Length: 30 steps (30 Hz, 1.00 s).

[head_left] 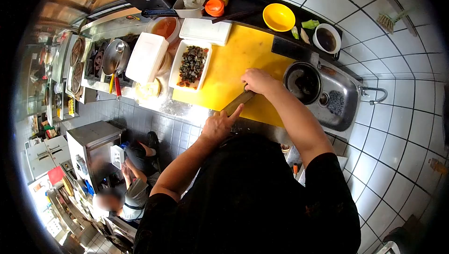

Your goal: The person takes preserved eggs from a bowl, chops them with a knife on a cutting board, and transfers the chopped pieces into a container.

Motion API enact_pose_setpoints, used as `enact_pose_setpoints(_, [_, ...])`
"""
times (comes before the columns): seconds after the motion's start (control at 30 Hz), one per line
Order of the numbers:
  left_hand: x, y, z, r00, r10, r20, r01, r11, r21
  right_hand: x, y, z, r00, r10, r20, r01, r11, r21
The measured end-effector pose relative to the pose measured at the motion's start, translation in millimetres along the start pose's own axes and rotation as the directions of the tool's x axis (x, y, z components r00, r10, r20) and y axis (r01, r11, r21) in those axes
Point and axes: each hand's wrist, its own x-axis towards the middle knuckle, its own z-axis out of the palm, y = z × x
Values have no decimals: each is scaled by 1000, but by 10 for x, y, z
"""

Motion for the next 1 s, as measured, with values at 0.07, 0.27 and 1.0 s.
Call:
enact_pose_setpoints(0.07, [-21,0,24,1000,-2,-18,1,1000,-11,28,-91,-71,996,37,79,-34,998,-45])
enact_pose_setpoints(0.27, [-42,-19,26,999,0,-36,0,1000,-18,134,-45,-5,991,31,134,-18,995,-98])
enact_pose_setpoints(1.0, [-238,-423,178,928,-227,-295,208,973,-94,-169,-76,192,781,565,-267,-473,814,338])
